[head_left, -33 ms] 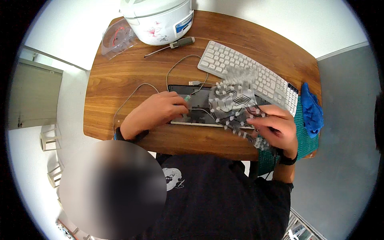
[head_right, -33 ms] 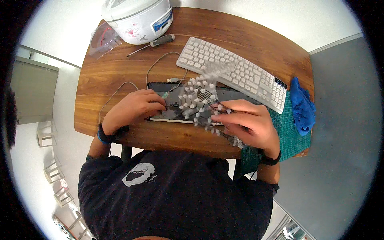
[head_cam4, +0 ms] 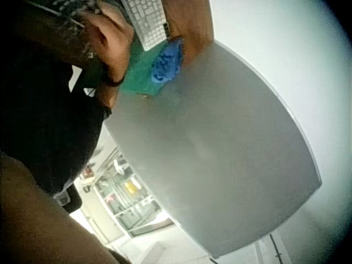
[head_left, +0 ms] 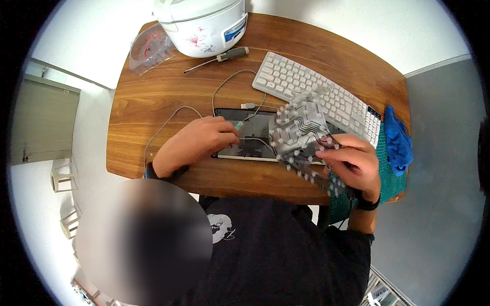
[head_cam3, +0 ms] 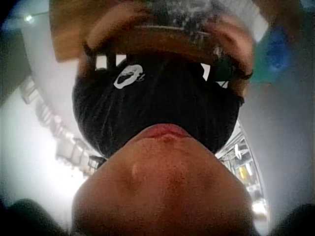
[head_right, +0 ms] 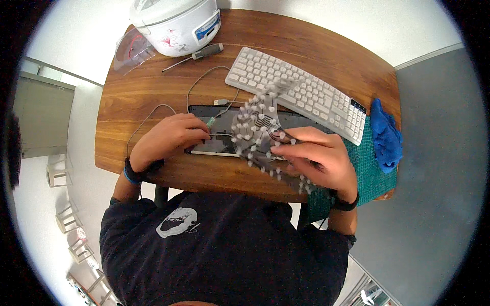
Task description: The person disassembles a white keyboard, removes the keycaps and internal frame, then reassembles it by placing the frame back and reattaching the keycaps. They then wipe a white rice cooker with a blue cloth.
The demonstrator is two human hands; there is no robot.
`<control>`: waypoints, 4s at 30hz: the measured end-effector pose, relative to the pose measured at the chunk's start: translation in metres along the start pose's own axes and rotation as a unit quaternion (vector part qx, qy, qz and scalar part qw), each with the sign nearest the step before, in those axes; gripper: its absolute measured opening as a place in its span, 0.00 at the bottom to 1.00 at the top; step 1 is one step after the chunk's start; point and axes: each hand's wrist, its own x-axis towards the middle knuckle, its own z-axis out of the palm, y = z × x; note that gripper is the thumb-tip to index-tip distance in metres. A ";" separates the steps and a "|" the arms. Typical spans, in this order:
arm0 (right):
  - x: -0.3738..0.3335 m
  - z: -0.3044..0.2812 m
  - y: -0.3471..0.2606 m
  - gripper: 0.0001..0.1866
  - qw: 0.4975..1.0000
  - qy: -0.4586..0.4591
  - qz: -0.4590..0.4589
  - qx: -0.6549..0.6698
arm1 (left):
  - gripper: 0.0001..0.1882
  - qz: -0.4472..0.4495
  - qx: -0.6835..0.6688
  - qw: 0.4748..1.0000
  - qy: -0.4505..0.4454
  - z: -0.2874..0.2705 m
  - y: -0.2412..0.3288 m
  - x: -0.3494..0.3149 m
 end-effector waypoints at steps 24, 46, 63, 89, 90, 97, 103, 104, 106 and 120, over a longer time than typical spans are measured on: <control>-0.045 -0.043 0.077 0.10 0.939 -0.096 0.248 -0.216 | 0.12 -0.324 0.230 0.904 0.160 -0.031 -0.056 -0.062; 0.007 0.024 0.068 0.58 0.901 -0.194 0.246 -0.301 | 0.20 -0.076 -0.017 0.996 0.036 -0.008 -0.025 0.015; 0.012 0.006 0.088 0.25 0.961 -0.003 0.241 -0.135 | 0.17 -0.126 0.007 0.991 0.048 -0.024 -0.050 0.006; 0.025 -0.021 0.075 0.16 0.978 -0.048 0.197 -0.039 | 0.07 -0.157 -0.031 0.986 0.054 -0.025 -0.058 -0.008; 0.026 -0.018 0.074 0.17 0.978 -0.062 0.196 -0.025 | 0.07 -0.166 0.000 0.984 0.067 -0.025 -0.058 -0.008; 0.027 0.012 0.083 0.16 0.963 -0.173 0.186 -0.086 | 0.06 -0.228 0.075 0.958 0.160 -0.021 -0.077 -0.024; 0.022 0.031 0.085 0.09 0.970 -0.141 0.153 -0.124 | 0.07 -0.232 0.080 0.938 0.244 -0.026 -0.071 -0.023; 0.024 0.034 0.081 0.10 0.972 -0.135 0.147 -0.125 | 0.07 -0.236 0.080 0.935 0.253 -0.026 -0.071 -0.022; 0.028 0.041 0.078 0.12 0.976 -0.134 0.138 -0.099 | 0.08 -0.243 0.077 0.934 0.250 -0.026 -0.072 -0.020; 0.043 0.058 0.083 0.24 0.979 -0.166 0.086 -0.074 | 0.09 -0.111 0.101 0.957 0.248 -0.018 -0.070 -0.015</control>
